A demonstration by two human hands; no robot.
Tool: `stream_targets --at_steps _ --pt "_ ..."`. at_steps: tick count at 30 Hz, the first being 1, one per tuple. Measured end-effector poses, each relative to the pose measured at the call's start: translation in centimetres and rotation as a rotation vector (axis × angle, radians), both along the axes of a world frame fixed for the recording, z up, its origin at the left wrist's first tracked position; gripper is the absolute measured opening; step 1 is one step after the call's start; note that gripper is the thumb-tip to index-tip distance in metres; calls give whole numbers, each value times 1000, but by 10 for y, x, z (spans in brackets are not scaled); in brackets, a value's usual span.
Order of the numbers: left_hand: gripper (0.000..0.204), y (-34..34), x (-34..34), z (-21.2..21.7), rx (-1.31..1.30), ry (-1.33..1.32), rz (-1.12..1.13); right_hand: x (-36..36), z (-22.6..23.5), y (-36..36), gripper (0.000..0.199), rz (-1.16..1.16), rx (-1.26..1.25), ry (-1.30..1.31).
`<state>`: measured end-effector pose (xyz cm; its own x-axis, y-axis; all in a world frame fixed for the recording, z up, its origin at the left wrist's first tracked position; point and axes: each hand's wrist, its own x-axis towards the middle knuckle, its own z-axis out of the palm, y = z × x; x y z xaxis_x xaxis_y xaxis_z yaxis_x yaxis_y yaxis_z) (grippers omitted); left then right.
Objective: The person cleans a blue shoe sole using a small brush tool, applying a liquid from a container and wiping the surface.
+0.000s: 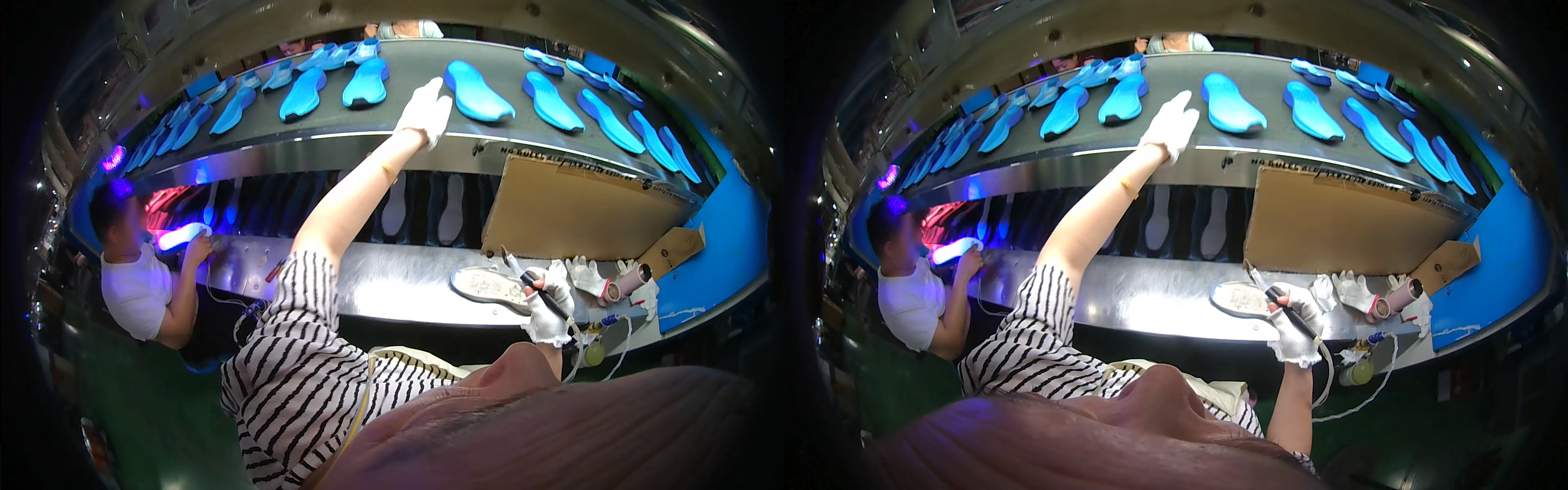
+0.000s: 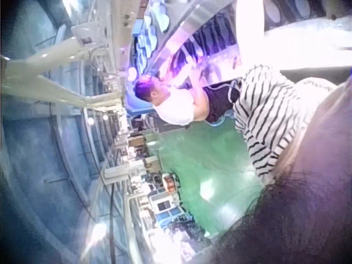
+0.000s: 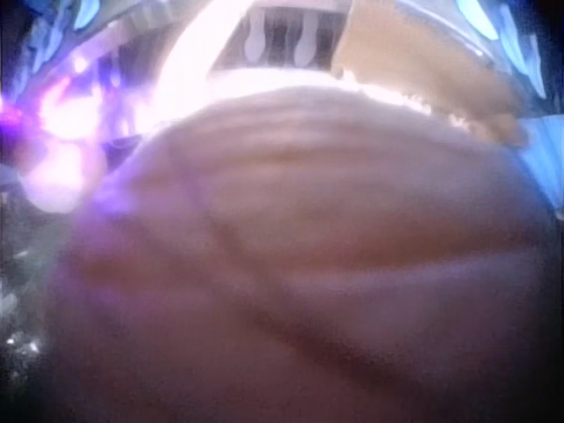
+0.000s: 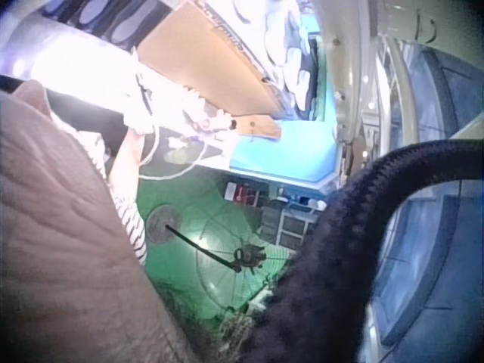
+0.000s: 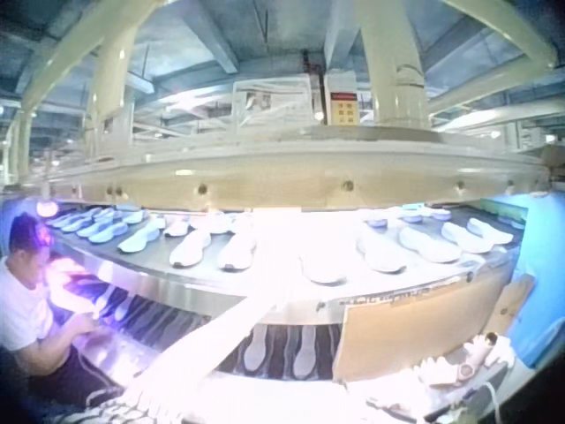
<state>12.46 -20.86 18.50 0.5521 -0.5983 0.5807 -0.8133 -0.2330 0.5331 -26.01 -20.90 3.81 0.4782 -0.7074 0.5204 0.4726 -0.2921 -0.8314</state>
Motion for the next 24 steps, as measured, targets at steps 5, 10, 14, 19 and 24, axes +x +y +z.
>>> stream_targets --at_steps 5,10,14,19,24 --pt "53 68 5 38 249 -629 46 -14 30 -15 22 44 10 31" --pt "42 114 102 10 75 -562 177 -10 54 -6 20 177 158 23" --pt "23 126 98 13 313 -270 275 -4 61 5 21 145 126 110" --pt "27 139 49 19 22 -350 62 -8 61 8 21 99 73 168" --pt "24 189 -6 62 -643 130 -408 2 72 4 20 84 5 220"
